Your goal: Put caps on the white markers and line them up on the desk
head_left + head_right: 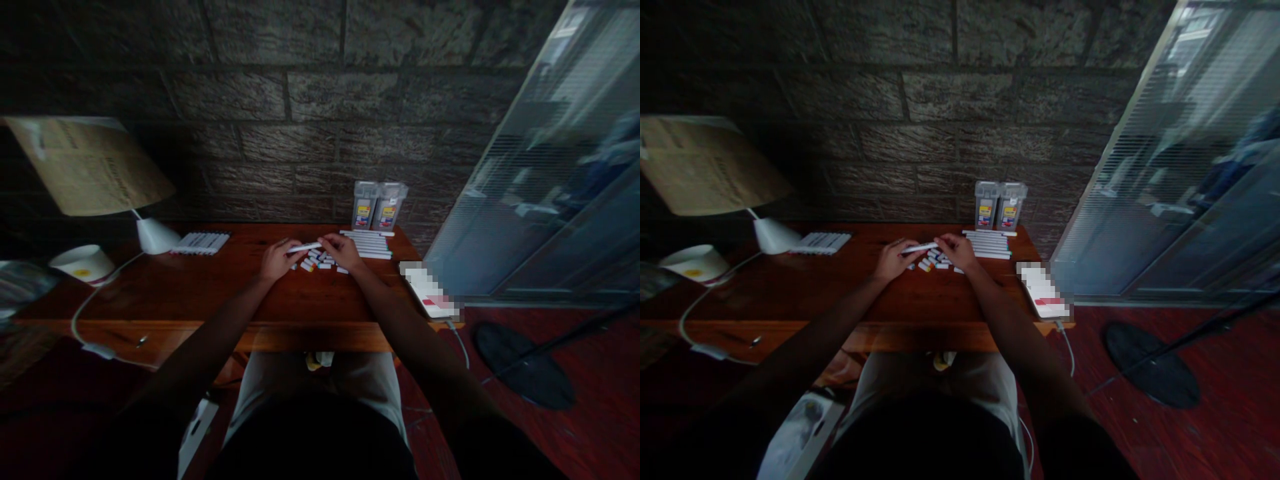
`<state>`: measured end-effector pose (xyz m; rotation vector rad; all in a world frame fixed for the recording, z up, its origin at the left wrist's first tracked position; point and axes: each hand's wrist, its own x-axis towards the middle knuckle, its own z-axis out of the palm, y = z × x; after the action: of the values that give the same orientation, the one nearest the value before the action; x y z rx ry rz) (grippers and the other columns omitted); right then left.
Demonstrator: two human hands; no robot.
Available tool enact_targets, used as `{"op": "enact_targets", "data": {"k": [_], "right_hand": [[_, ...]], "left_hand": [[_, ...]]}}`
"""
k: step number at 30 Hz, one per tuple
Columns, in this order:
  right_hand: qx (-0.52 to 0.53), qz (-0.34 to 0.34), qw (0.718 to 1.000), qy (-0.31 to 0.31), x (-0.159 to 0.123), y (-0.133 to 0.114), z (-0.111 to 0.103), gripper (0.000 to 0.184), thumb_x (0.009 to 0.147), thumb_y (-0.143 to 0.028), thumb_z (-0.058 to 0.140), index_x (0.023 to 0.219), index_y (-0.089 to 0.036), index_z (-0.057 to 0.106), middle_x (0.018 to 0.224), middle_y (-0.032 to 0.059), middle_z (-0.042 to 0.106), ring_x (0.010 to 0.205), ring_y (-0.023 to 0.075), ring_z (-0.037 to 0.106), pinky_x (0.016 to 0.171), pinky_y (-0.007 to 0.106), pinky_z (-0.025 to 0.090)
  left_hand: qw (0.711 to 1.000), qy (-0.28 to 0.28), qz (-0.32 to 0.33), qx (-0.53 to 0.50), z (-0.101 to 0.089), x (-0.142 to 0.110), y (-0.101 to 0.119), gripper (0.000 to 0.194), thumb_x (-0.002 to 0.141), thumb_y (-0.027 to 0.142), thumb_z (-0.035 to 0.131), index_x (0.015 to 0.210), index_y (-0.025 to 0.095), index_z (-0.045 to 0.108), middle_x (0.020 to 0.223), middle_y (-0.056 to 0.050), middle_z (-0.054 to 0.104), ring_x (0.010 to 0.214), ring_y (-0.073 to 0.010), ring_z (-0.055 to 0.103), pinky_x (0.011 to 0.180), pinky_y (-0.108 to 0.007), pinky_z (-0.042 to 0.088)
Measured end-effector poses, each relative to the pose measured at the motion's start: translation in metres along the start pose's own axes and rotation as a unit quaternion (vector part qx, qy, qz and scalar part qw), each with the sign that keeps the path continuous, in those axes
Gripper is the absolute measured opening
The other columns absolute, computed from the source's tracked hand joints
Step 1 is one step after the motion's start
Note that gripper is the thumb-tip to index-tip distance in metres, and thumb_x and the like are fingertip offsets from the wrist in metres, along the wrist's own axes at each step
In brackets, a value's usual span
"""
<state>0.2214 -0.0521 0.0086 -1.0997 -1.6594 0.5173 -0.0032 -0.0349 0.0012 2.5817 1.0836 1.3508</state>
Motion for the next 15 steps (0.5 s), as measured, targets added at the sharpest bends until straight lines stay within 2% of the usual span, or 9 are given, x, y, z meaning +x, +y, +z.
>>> {"op": "enact_targets", "data": {"k": [7,12,15], "right_hand": [[0.005,-0.01,1.0,-0.013,0.001,0.005,0.003,0.042,0.084,-0.058,0.062,0.091,-0.019,0.076,0.066,-0.001,0.067,0.057,0.0119,0.056,0.053,0.023,0.04],[0.038,-0.017,0.998,-0.049,-0.002,-0.001,0.004,0.042,0.079,-0.058,0.068,0.095,-0.02,0.076,0.085,0.0025,0.075,0.07,0.0152,0.065,0.064,0.025,0.049],[0.02,-0.02,0.998,-0.065,-0.004,-0.007,0.003,0.041,0.079,-0.058,0.067,0.093,-0.021,0.077,0.087,0.0021,0.077,0.075,0.0168,0.068,0.069,0.026,0.05]], "left_hand": [[1.0,0.006,0.0,-0.001,-0.002,0.0,0.005,0.026,0.09,0.046,0.065,0.099,0.022,0.07,0.098,-0.005,0.075,0.089,-0.0198,0.069,0.083,-0.031,0.052],[1.0,-0.002,0.009,-0.016,0.001,0.0,0.002,0.025,0.091,0.044,0.064,0.101,0.021,0.068,0.099,-0.006,0.074,0.092,-0.0191,0.069,0.086,-0.031,0.053],[0.999,-0.02,0.012,-0.026,0.004,0.0,0.001,0.027,0.09,0.04,0.065,0.109,0.021,0.066,0.106,-0.007,0.073,0.098,-0.0199,0.069,0.09,-0.032,0.053]]}}
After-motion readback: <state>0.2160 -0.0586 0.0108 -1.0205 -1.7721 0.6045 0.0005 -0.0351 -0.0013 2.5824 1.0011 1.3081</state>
